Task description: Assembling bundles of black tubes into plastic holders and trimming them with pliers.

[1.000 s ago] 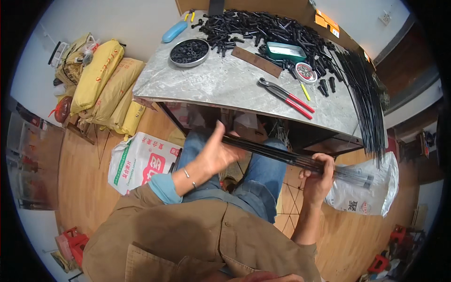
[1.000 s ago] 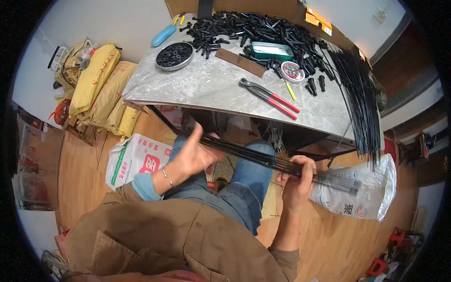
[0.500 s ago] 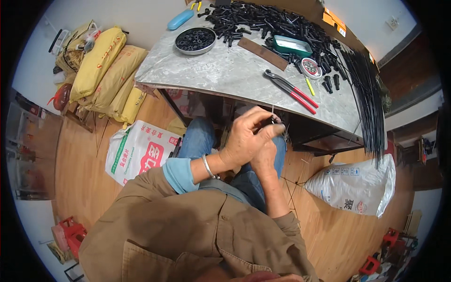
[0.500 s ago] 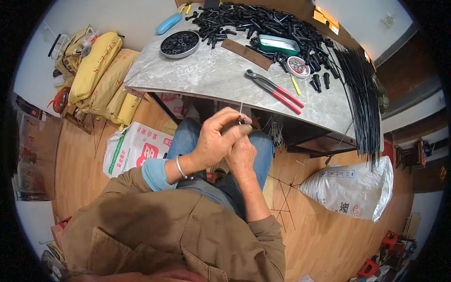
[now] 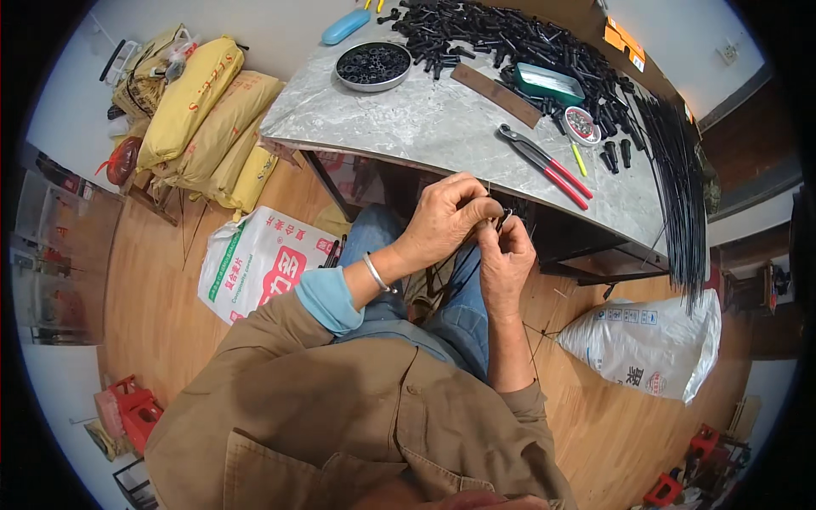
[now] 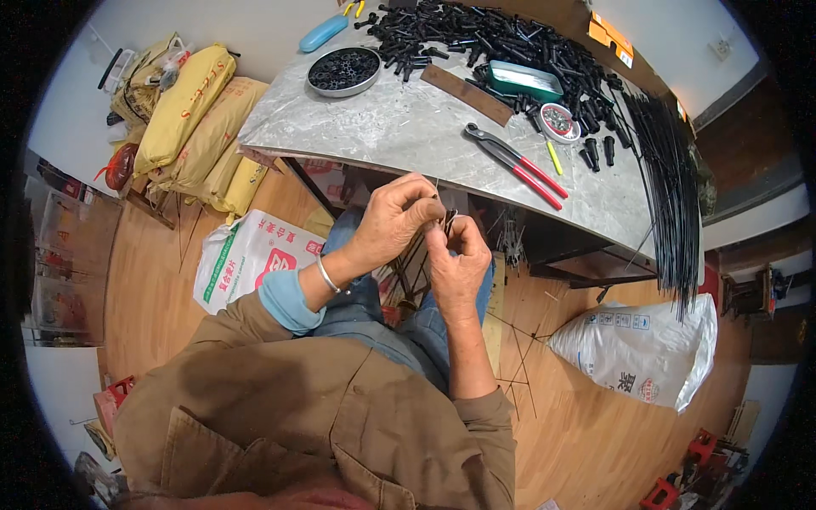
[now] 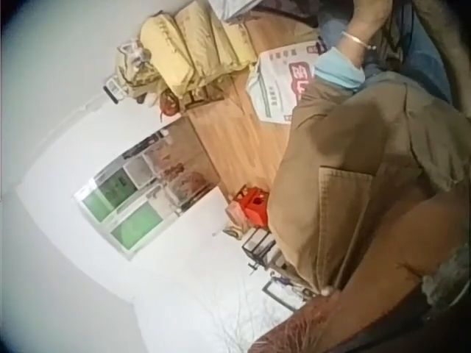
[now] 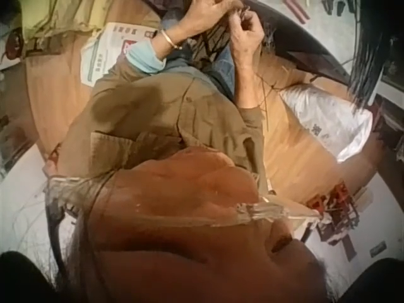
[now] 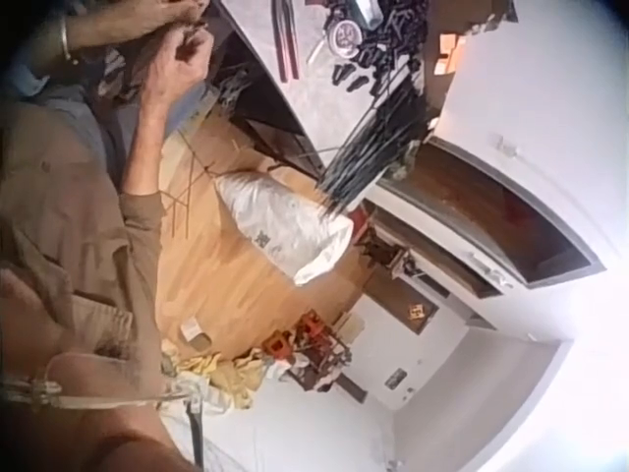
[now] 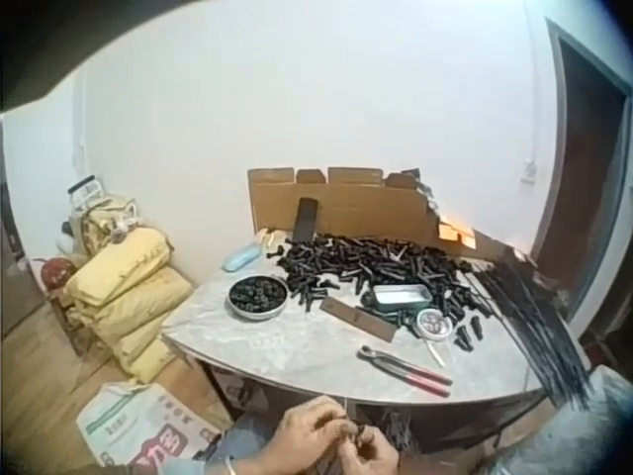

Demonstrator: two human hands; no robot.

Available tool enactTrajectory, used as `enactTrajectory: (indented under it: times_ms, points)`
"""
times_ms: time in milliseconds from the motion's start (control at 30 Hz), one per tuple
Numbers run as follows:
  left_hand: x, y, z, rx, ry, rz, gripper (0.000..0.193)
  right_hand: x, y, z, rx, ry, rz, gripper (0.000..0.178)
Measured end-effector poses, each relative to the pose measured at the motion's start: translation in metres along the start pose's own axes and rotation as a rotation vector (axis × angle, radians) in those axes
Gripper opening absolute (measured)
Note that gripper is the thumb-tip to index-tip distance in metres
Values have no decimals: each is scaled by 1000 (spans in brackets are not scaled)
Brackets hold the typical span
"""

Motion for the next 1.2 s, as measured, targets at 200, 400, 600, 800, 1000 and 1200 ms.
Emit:
enactTrajectory:
  times_ms: [200,400,600,800,1000,1200]
  points:
    - [-20,17,-3,-128,-260,-481,55,-14,19,-1,-493,147,274,20]
    - [-6,27,-3,-266,-262,-628,48,-18,20,-3,-574,135,217,28]
    - [-2,25,-4,-51,-242,-741,41,-39,-6,0,-100,-51,-238,23]
    - [-22,19,-13,41,-334,-737,40,-66,-18,1,23,-198,-130,10]
    - [-19,20,-10,3,-313,-717,42,-89,-6,-6,-150,-402,-280,17]
    - [-13,31,-9,-94,-234,-792,37,-67,-3,15,-582,-77,-11,24]
Point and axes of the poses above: each hand's wrist, its own z-axis towards the middle knuckle, its own y-axis out of the palm, x = y × z, the point moved 9 cm from there along z, towards the middle knuckle, and after that the axes turned 15 degrees about y, right-handed, at the moved point
